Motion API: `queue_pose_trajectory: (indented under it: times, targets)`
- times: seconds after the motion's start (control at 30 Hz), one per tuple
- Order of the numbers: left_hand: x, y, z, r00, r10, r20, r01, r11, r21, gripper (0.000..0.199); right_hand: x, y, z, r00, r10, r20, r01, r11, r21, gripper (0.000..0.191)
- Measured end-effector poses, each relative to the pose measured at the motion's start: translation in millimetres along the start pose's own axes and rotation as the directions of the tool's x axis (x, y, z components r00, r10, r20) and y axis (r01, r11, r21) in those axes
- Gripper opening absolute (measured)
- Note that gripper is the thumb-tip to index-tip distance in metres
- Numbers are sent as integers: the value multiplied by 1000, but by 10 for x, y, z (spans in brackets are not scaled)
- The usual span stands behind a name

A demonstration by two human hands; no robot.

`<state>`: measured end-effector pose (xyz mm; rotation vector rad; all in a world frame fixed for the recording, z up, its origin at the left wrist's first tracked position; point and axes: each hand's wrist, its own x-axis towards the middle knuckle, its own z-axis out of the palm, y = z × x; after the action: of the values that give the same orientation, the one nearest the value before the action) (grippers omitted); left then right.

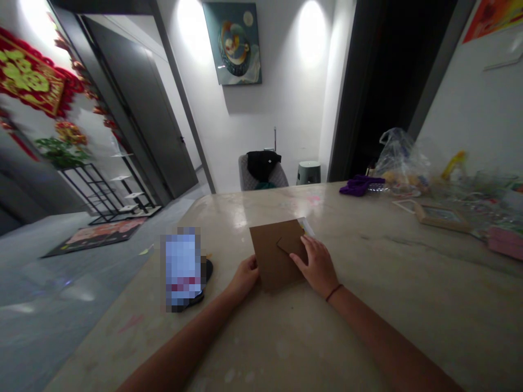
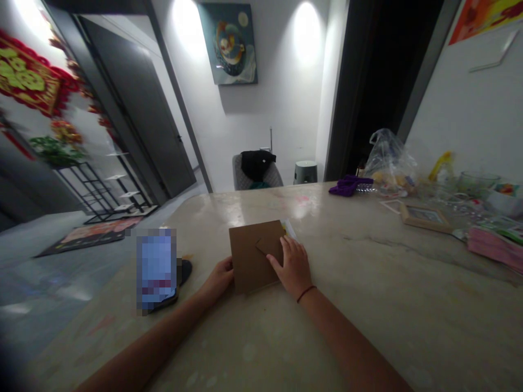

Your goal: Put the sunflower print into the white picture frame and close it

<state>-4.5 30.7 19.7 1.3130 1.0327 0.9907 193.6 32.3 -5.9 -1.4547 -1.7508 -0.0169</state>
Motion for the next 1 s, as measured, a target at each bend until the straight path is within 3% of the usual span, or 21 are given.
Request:
queue_pose_trajectory:
  times: [0.17, 0.3, 0.47, 0.57, 0.67, 0.83, 1.0]
  targets:
    - [-8, 24, -17, 998, 20, 55, -21, 999, 25, 34, 79, 156, -82, 989, 47, -143, -50, 998, -21, 39]
    - [-9, 23, -31, 998, 21, 61, -24, 998, 59, 34, 108, 206, -122, 984, 46, -174, -64, 993, -102, 31]
    - [-14, 14, -38, 998, 27, 60, -30, 998, 49, 34, 127, 283, -65, 971, 189, -148, -169, 976, 135, 31]
    - [-17, 15, -27, 999, 12, 51, -13, 999, 31, 34, 142, 334, -39, 942, 326, -82, -279, 894, 350, 32]
    - [-10, 25, -9, 1000, 0, 0, 0, 1000, 22, 35, 153, 363, -50, 910, 410, 56, -383, 784, 488, 31]
    - [25, 21, -10, 988, -56, -141, 50, 998, -44, 44, 151, 371, -64, 785, 595, 174, -548, 534, 644, 37]
    - [43, -32, -37, 979, -119, -163, 97, 986, -135, 43, 139, 342, -41, 765, 625, 152, -556, 524, 645, 35]
